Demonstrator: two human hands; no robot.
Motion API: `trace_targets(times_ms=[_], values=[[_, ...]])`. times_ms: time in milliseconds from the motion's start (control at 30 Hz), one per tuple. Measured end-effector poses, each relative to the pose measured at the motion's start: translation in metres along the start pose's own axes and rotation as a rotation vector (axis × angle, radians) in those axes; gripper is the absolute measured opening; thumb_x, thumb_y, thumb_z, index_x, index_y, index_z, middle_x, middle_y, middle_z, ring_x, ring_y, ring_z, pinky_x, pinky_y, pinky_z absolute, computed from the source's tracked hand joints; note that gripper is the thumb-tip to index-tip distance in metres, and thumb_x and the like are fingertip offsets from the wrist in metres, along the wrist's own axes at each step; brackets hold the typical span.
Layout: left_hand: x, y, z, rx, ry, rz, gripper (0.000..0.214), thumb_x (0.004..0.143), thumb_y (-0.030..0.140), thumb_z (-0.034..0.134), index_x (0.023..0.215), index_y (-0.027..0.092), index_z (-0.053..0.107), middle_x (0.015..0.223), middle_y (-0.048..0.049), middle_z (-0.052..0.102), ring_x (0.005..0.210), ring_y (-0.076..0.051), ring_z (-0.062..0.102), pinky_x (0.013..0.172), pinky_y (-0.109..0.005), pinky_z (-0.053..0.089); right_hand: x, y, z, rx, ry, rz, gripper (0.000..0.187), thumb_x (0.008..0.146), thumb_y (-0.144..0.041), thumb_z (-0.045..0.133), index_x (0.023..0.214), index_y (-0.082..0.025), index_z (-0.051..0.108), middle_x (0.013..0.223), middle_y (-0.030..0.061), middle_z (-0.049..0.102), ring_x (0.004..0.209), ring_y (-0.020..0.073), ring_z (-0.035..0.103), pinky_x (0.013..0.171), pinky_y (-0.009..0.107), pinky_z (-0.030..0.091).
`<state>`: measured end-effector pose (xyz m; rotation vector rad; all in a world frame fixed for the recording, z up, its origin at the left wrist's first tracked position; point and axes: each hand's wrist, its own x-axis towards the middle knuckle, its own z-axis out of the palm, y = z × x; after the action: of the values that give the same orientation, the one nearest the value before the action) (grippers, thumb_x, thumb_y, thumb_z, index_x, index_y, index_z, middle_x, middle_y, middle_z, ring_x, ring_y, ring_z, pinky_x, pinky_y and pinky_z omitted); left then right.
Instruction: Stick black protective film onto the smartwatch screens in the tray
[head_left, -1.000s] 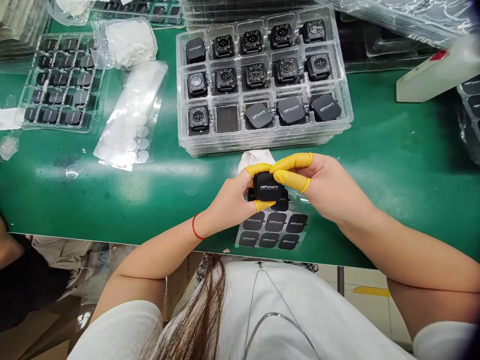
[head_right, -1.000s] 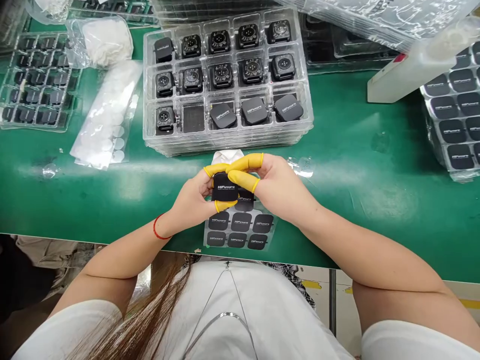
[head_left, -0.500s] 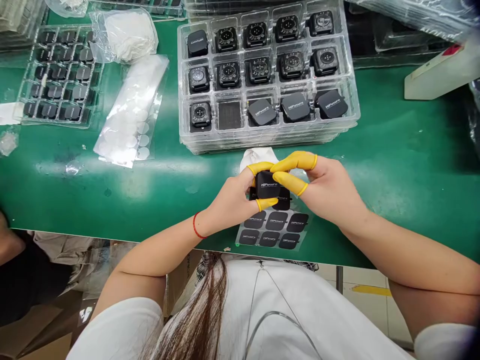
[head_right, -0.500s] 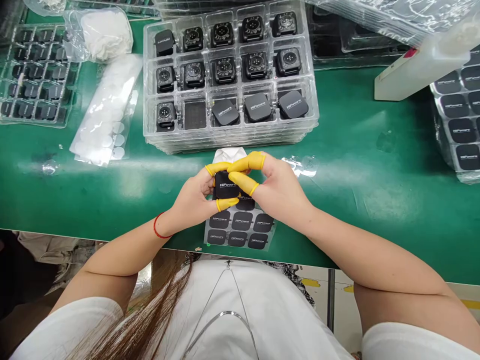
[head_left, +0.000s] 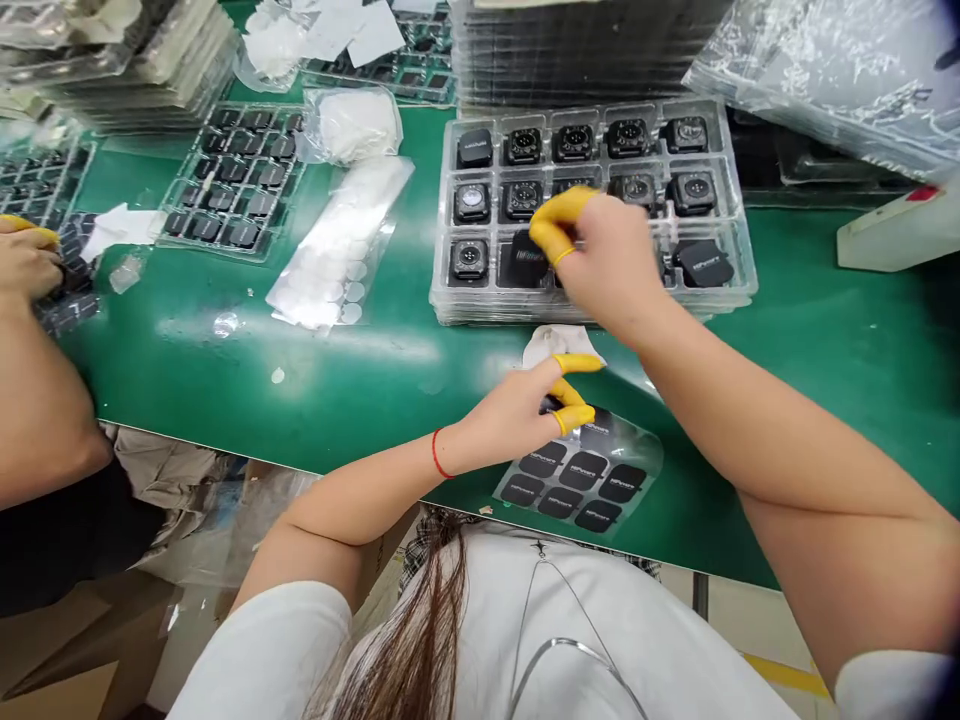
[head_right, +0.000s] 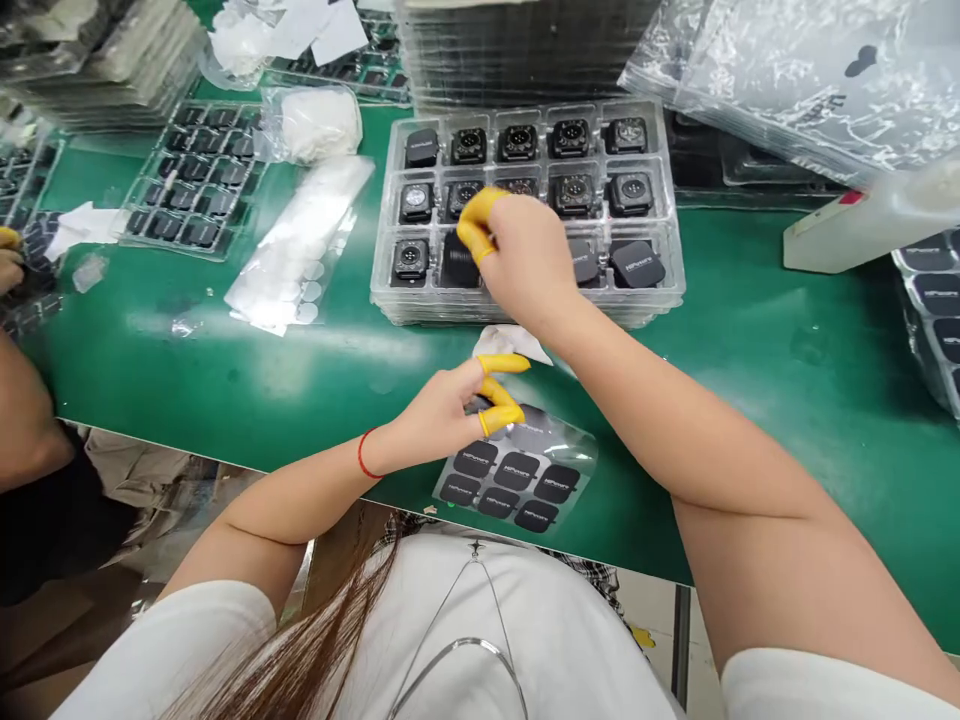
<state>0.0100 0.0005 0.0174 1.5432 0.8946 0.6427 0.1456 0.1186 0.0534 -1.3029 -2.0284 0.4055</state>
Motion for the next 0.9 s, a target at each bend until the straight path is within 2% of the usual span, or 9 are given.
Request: trace_targets(times_ms=[100,200,300,400,533,600,733,833,900], values=[[-0.002,-0.002,0.001,0.056,-0.036,0.039,0.04,0.088,0.024,0.06,0.127,0.018,0.055,0.089,-0.0027,0.075,0.078,-0.016,0.07,0.078,-0.032,0.057,0.022,0.0,0.024,-0.165,-0.102,-0.201,0.012,0.093,-0.028,0.062,0.09,-0.021,0.072,0.106,0.0101,0.069,0.109,0.0345,0.056,0.093,0.055,0.044],[-0.002,-0.002,0.001,0.082,-0.039,0.057,0.038,0.089,0.026,0.058,0.125,0.015,0.057,0.091,-0.0046,0.076,0.079,-0.018,0.07,0.076,-0.033,0.057,0.033,-0.015,0.033,-0.315,-0.262,-0.359,0.011,0.089,-0.028,0.07,0.083,-0.019,0.07,0.096,0.0097,0.07,0.106,0.0342,0.058,0.09,0.054,0.044],[-0.002,-0.001,0.0,0.078,-0.04,0.056,0.033,0.088,0.026,0.058,0.12,0.017,0.058,0.095,-0.005,0.076,0.081,-0.018,0.069,0.076,-0.033,0.057,0.042,-0.038,0.036,-0.436,-0.374,-0.381,0.027,0.084,-0.025,0.075,0.064,-0.016,0.059,0.078,0.006,0.065,0.104,0.0299,0.06,0.095,0.051,0.042],[-0.002,0.0,-0.001,0.075,-0.042,0.042,0.029,0.089,0.026,0.059,0.117,0.019,0.059,0.095,-0.0041,0.075,0.083,-0.018,0.07,0.079,-0.035,0.058,0.051,-0.051,0.041,-0.401,-0.437,-0.376,0.043,0.093,-0.027,0.062,0.055,-0.016,0.047,0.067,0.0015,0.059,0.104,0.0236,0.06,0.1,0.05,0.037],[0.002,-0.007,-0.002,0.059,-0.003,0.051,0.027,0.088,0.023,0.059,0.115,0.02,0.058,0.105,-0.0052,0.073,0.095,-0.02,0.07,0.09,-0.038,0.055,0.051,-0.044,0.042,-0.284,-0.321,-0.313,0.035,0.096,-0.022,0.052,0.061,-0.017,0.054,0.072,0.0038,0.064,0.106,0.0245,0.06,0.103,0.05,0.036],[0.005,-0.013,-0.001,-0.006,0.099,0.049,0.027,0.088,0.021,0.059,0.115,0.019,0.056,0.115,-0.0075,0.069,0.102,-0.02,0.068,0.093,-0.038,0.053,0.04,-0.035,0.03,-0.277,-0.221,-0.227,0.013,0.089,-0.014,0.056,0.079,-0.016,0.065,0.084,0.0092,0.068,0.105,0.0296,0.059,0.1,0.051,0.041],[0.012,-0.02,-0.001,-0.164,0.275,0.05,0.068,0.085,0.025,0.066,0.142,0.019,0.029,0.105,-0.0059,0.065,0.101,-0.019,0.065,0.093,-0.039,0.053,-0.013,-0.02,-0.014,-0.045,-0.21,-0.077,0.035,0.088,-0.013,0.046,0.116,-0.02,0.065,0.108,0.0088,0.069,0.101,0.0277,0.062,0.089,0.045,0.05],[0.013,-0.019,0.002,-0.237,0.18,0.113,0.093,0.081,0.031,0.073,0.149,0.024,0.009,0.114,-0.0074,0.062,0.1,-0.02,0.065,0.091,-0.04,0.055,-0.062,-0.016,-0.033,0.117,-0.32,-0.041,0.03,0.089,-0.018,0.049,0.114,-0.022,0.066,0.107,0.0056,0.07,0.092,0.0232,0.064,0.081,0.039,0.052],[0.011,-0.019,0.005,-0.195,0.132,0.119,0.09,0.081,0.034,0.073,0.148,0.027,0.013,0.131,-0.0108,0.055,0.11,-0.022,0.062,0.094,-0.041,0.055,-0.089,-0.016,-0.035,0.05,-0.268,-0.097,0.021,0.09,-0.02,0.053,0.102,-0.023,0.069,0.103,0.0067,0.071,0.09,0.0239,0.063,0.08,0.041,0.05]])
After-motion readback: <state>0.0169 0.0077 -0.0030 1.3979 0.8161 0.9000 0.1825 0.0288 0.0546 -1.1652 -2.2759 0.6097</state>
